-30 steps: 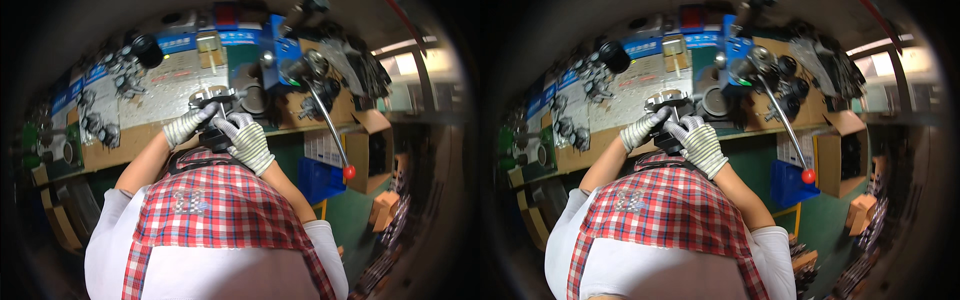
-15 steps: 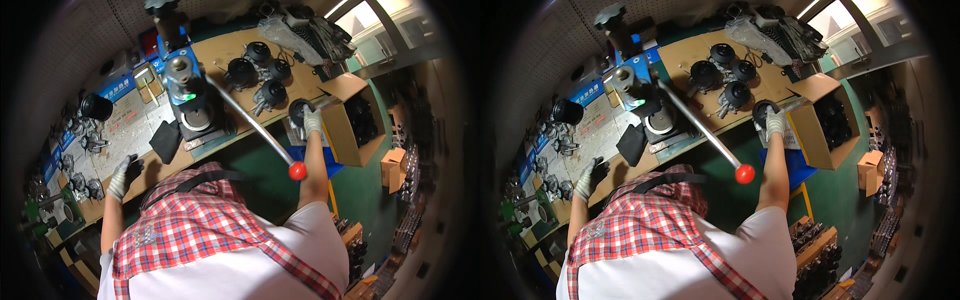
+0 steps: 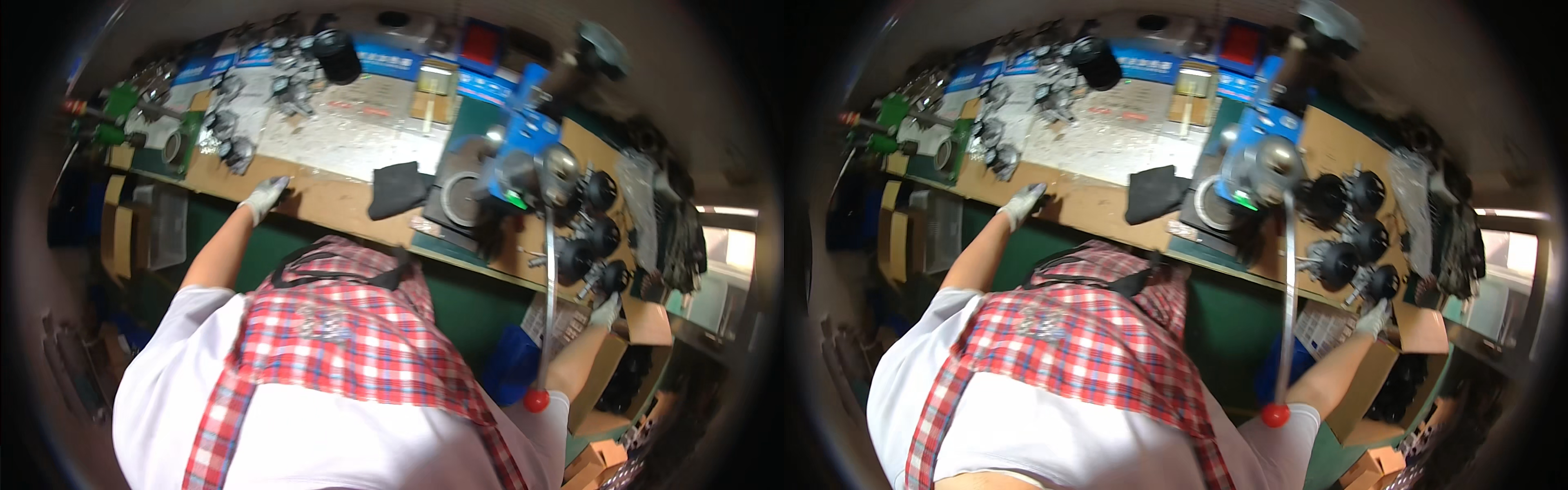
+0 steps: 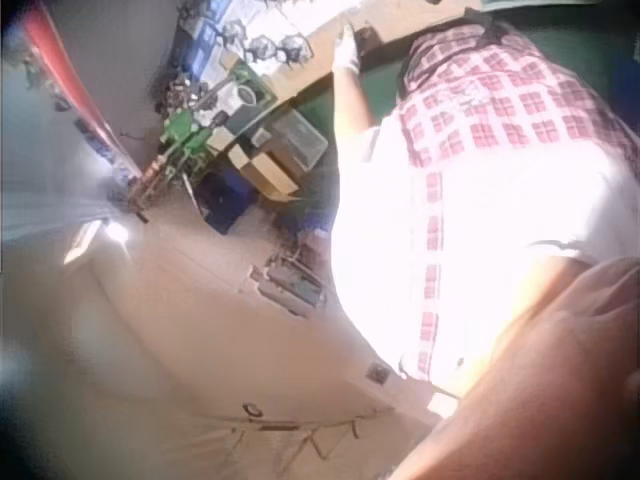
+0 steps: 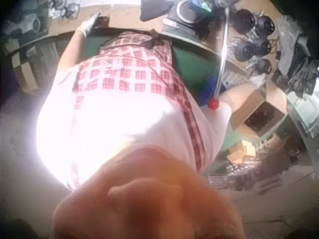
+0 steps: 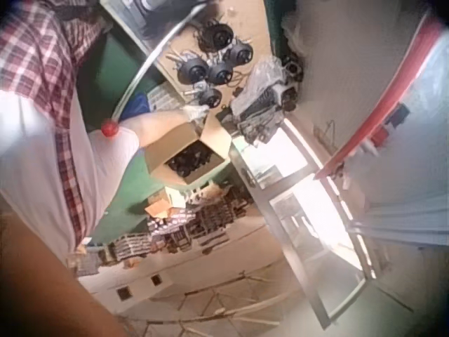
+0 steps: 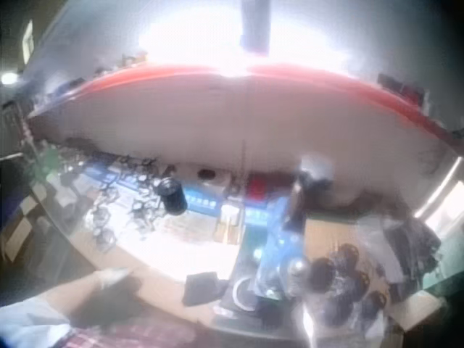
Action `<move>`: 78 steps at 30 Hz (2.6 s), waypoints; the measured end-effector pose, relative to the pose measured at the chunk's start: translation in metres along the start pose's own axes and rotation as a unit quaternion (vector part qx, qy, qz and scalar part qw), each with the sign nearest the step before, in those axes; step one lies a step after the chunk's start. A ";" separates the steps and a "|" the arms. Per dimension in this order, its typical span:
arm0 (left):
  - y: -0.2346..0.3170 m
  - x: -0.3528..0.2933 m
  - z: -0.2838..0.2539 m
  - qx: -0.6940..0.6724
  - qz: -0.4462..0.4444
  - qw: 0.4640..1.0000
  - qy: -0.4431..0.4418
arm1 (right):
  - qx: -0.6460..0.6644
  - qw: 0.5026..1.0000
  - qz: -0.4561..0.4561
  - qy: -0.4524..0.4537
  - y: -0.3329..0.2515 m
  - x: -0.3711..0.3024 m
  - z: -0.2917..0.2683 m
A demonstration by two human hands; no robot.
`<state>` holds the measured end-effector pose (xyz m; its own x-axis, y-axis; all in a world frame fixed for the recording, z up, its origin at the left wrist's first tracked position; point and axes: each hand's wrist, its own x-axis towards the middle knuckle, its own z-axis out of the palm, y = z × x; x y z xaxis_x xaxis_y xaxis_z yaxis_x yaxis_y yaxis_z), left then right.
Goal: The person repeatedly picks up metallic mechanical components and black circular parts from a workbench and a cardboard box. They use a blue manual press machine to attach the black parts to the metallic components, then place the assembled units back on the bench.
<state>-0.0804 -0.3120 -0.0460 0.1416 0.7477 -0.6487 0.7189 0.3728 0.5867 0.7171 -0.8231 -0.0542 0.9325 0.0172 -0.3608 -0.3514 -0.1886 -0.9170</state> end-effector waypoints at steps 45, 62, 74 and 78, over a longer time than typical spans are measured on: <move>0.058 0.090 0.060 0.354 0.428 0.819 -0.145 | -0.473 0.840 -0.216 -0.153 -0.006 -0.329 0.555; 0.155 0.088 0.029 0.109 0.299 0.883 -0.347 | -0.332 0.832 -0.260 -0.361 -0.055 -0.470 0.454; 0.217 0.019 -0.040 -0.047 0.150 0.897 -0.413 | -0.541 0.500 -0.563 -0.375 -0.117 -0.505 0.492; 0.217 0.027 -0.037 -0.019 0.163 0.905 -0.392 | -0.495 0.516 -0.618 -0.326 -0.098 -0.472 0.505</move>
<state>0.0539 -0.1903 0.0821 0.7919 0.2069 -0.5746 0.5305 0.2329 0.8150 0.2690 -0.3169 0.1197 0.0524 0.9914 0.1196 0.9947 -0.0412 -0.0942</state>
